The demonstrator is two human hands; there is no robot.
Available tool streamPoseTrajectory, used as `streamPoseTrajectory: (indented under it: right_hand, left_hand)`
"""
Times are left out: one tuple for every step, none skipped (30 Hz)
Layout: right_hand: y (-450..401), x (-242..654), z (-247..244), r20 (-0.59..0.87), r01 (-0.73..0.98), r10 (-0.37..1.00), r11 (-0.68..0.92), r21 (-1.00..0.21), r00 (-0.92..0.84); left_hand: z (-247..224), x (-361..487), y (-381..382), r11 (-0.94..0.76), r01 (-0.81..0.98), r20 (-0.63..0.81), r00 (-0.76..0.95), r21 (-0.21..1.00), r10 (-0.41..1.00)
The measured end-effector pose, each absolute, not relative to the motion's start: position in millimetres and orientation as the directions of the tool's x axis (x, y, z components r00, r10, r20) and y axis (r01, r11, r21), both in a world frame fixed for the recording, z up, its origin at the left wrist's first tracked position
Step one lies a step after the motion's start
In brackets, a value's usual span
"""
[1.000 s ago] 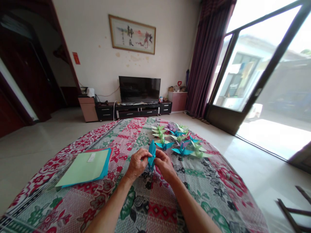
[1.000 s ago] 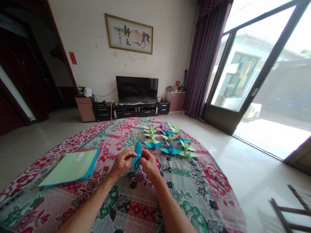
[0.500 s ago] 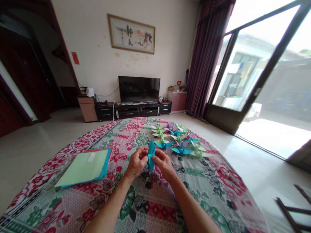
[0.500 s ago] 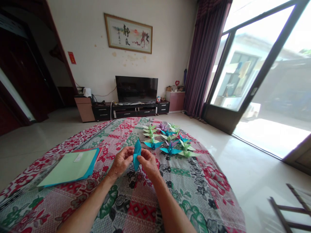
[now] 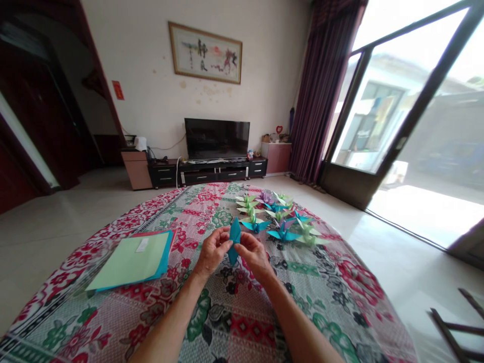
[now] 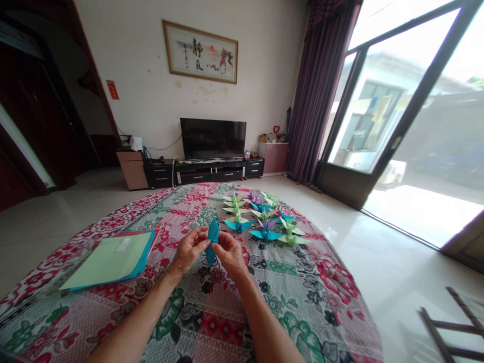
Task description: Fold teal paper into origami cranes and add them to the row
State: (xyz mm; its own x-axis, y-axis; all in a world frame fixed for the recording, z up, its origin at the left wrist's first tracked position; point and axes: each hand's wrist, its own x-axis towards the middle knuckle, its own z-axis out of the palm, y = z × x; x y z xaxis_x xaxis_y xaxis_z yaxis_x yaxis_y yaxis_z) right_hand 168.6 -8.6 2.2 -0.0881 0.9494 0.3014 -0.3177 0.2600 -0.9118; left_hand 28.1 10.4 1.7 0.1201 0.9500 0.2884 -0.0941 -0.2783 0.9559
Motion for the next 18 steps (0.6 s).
streamPoseTrajectory:
  right_hand:
    - [-8.9, 168.7, 2.2, 0.290, -0.320, 0.953, 0.249, -0.914, -0.089]
    - [-9.1, 168.8, 2.1, 0.275, -0.323, 0.957, 0.233, -0.917, -0.090]
    - [-9.2, 169.0, 1.8, 0.254, -0.328, 0.963, 0.212, -0.921, -0.092]
    - [-9.2, 169.2, 1.3, 0.231, -0.332, 0.968, 0.188, -0.924, -0.097]
    - [-9.1, 169.4, 0.8, 0.209, -0.336, 0.973, 0.164, -0.927, -0.100]
    - [-9.0, 169.6, 0.3, 0.190, -0.340, 0.977, 0.145, -0.929, -0.101]
    - [-8.9, 169.7, -0.1, 0.176, -0.343, 0.979, 0.132, -0.930, -0.101]
    - [-8.8, 169.8, -0.3, 0.167, -0.346, 0.981, 0.123, -0.930, -0.101]
    - [-8.8, 169.9, -0.3, 0.161, -0.352, 0.982, 0.116, -0.929, -0.102]
    - [-8.8, 169.9, -0.1, 0.156, -0.362, 0.982, 0.108, -0.926, -0.105]
    - [-9.0, 169.9, 0.3, 0.151, -0.374, 0.982, 0.100, -0.922, -0.109]
    - [-9.2, 169.8, 0.8, 0.148, -0.388, 0.982, 0.093, -0.917, -0.114]
    - [-9.4, 169.8, 1.4, 0.144, -0.401, 0.983, 0.086, -0.912, -0.116]
    - [-9.6, 169.8, 1.9, 0.140, -0.409, 0.983, 0.081, -0.909, -0.117]
    - [-9.7, 169.7, 2.4, 0.137, -0.412, 0.984, 0.080, -0.908, -0.112]
    - [-9.8, 169.6, 2.8, 0.135, -0.409, 0.985, 0.080, -0.909, -0.106]
    - [-9.8, 169.5, 3.1, 0.133, -0.403, 0.986, 0.082, -0.912, -0.100]
    - [-9.7, 169.3, 3.3, 0.132, -0.395, 0.987, 0.083, -0.915, -0.097]
  left_hand:
    - [2.1, 28.1, 10.3, -0.274, -0.099, 0.285, 0.120, 0.957, 0.951]
    - [2.6, 28.1, 10.2, -0.270, -0.104, 0.282, 0.122, 0.957, 0.952]
    - [3.1, 28.2, 10.1, -0.268, -0.106, 0.280, 0.127, 0.958, 0.952]
    - [3.5, 28.2, 9.9, -0.266, -0.107, 0.279, 0.133, 0.958, 0.951]
    - [4.0, 28.3, 9.8, -0.266, -0.106, 0.279, 0.139, 0.958, 0.950]
    - [4.4, 28.3, 9.6, -0.266, -0.104, 0.279, 0.145, 0.958, 0.949]
    - [4.9, 28.5, 9.3, -0.265, -0.106, 0.279, 0.147, 0.958, 0.949]
    - [5.4, 28.6, 9.0, -0.261, -0.112, 0.276, 0.149, 0.959, 0.949]
    - [6.0, 28.8, 8.5, -0.253, -0.125, 0.271, 0.153, 0.959, 0.950]
    - [6.6, 28.9, 7.9, -0.241, -0.144, 0.263, 0.159, 0.960, 0.952]
    - [7.2, 29.0, 7.3, -0.225, -0.168, 0.252, 0.166, 0.960, 0.953]
    - [7.8, 29.1, 6.6, -0.205, -0.193, 0.240, 0.176, 0.959, 0.955]
    - [8.4, 29.2, 5.9, -0.184, -0.217, 0.225, 0.188, 0.959, 0.956]
    - [8.9, 29.1, 5.3, -0.163, -0.236, 0.211, 0.198, 0.958, 0.957]
    - [9.4, 29.0, 4.8, -0.144, -0.250, 0.198, 0.207, 0.958, 0.958]
    - [9.8, 28.9, 4.5, -0.129, -0.260, 0.187, 0.212, 0.957, 0.959]
    - [10.1, 28.7, 4.5, -0.118, -0.267, 0.179, 0.216, 0.956, 0.960]
    - [10.2, 28.6, 4.6, -0.112, -0.274, 0.174, 0.215, 0.955, 0.961]
